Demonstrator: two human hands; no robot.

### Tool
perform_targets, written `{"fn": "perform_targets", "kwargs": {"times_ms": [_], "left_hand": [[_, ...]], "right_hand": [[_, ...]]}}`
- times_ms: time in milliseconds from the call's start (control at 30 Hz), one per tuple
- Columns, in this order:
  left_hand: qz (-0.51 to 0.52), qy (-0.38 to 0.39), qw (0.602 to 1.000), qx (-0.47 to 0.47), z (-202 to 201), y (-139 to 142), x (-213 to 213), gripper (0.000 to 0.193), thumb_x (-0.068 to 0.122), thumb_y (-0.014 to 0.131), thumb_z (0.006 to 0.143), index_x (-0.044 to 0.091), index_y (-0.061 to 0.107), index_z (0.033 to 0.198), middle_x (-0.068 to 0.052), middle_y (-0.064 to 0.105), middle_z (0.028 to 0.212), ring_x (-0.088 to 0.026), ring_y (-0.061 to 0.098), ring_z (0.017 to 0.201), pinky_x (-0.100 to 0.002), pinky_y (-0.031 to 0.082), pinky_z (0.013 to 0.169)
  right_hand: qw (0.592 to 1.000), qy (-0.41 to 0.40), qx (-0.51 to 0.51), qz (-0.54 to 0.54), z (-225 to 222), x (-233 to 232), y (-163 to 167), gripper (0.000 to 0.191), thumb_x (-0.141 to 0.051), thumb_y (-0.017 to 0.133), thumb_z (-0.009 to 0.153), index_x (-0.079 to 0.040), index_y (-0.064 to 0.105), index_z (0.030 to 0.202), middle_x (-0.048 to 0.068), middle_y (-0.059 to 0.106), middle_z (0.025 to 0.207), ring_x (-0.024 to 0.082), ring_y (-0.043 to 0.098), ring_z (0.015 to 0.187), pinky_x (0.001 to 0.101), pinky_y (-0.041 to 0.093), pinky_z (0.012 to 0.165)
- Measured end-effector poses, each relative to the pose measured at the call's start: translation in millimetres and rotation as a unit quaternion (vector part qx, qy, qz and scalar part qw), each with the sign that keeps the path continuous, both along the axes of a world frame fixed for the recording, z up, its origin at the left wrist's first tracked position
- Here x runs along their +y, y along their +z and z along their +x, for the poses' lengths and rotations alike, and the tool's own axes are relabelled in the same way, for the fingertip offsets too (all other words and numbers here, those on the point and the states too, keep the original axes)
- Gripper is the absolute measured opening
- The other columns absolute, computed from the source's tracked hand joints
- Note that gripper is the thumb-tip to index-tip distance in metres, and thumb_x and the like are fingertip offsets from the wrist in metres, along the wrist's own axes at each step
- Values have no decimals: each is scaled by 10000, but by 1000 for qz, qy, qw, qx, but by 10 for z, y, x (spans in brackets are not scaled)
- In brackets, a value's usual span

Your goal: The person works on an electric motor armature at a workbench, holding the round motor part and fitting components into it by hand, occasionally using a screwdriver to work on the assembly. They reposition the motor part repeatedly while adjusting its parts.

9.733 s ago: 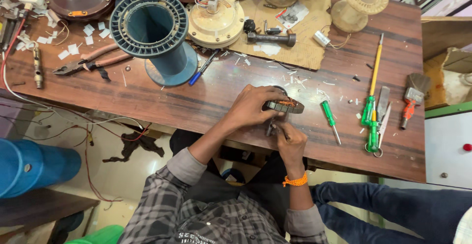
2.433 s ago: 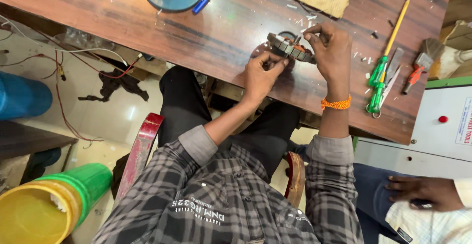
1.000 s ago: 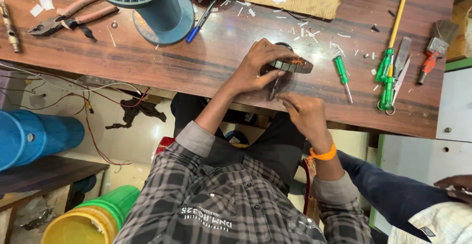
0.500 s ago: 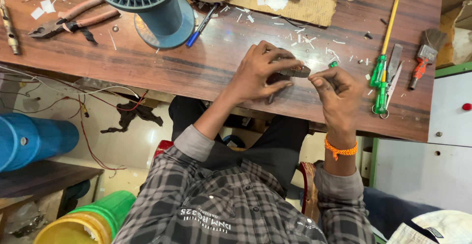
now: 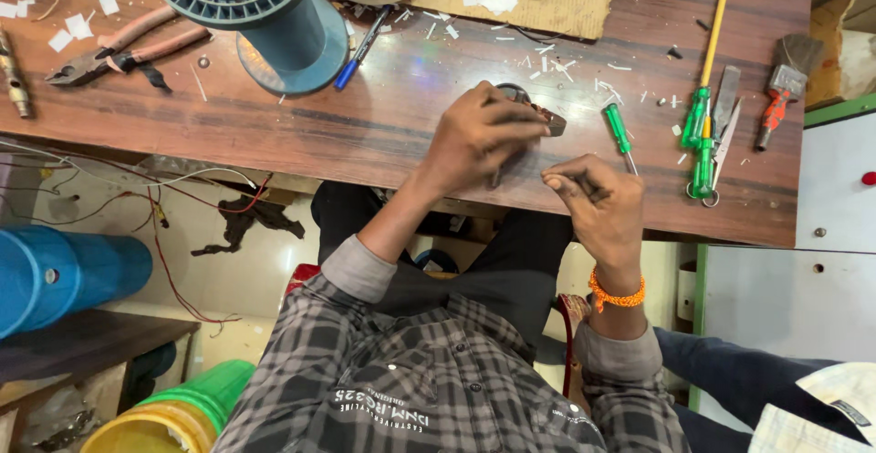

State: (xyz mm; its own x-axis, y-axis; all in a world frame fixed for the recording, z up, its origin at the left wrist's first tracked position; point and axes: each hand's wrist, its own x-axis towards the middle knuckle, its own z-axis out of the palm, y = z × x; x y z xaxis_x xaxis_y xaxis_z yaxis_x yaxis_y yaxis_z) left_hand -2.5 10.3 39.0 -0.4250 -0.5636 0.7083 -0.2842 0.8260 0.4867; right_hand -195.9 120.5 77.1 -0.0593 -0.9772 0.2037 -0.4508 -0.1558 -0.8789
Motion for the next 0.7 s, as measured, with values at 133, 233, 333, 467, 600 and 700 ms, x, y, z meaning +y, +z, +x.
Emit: {"fn": "perform_targets", "kwargs": {"times_ms": [133,233,333,467,600,700], "left_hand": [[102,-11,994,44,-14,-86,-181,224,139,781,915,187,796,1133,-5,776,985,-181,690,834,-332,571,739],[113,-25,993,7,-56,-134,-343,228,116,784,898,158,816,1120,-45,785,959,-198,734,851,-331,571,742],[262,-58,963,15,-161,-116,-568,171,136,826,882,135,818,1053,-47,803,957,-155,784,869,-293,603,782],[339,-129,932,-18,-173,-67,-789,238,83,804,808,89,783,1045,-39,804,949,-153,786,888,-304,623,775],[304,-192,932,-52,-1,0,-854,254,13,780,793,35,750,1044,-56,789,954,-168,762,898,-333,601,798],[314,-145,935,-77,33,101,-767,150,68,783,851,67,746,997,-33,782,900,-146,762,837,-319,600,760]], "right_hand": [[998,-17,38,-38,39,12,18,55,-14,769,958,30,746,983,68,775,909,43,609,713,220,462,631],[997,-21,42,-64,55,-19,49,54,-21,764,977,12,745,1015,57,768,925,34,612,740,217,471,643],[995,-41,56,-70,60,-71,73,48,-33,758,990,-5,751,1030,40,757,900,25,579,713,218,444,624],[996,-77,47,-27,32,-127,56,60,-54,755,981,-18,758,1030,-3,706,805,16,464,634,225,343,544],[994,-86,68,-17,-17,-110,-19,85,-57,775,967,-12,775,1039,-3,563,682,27,374,590,244,273,520],[994,-99,33,-16,-75,-106,-84,81,-65,784,985,-10,782,1045,-4,524,683,22,358,609,246,262,534]]}}
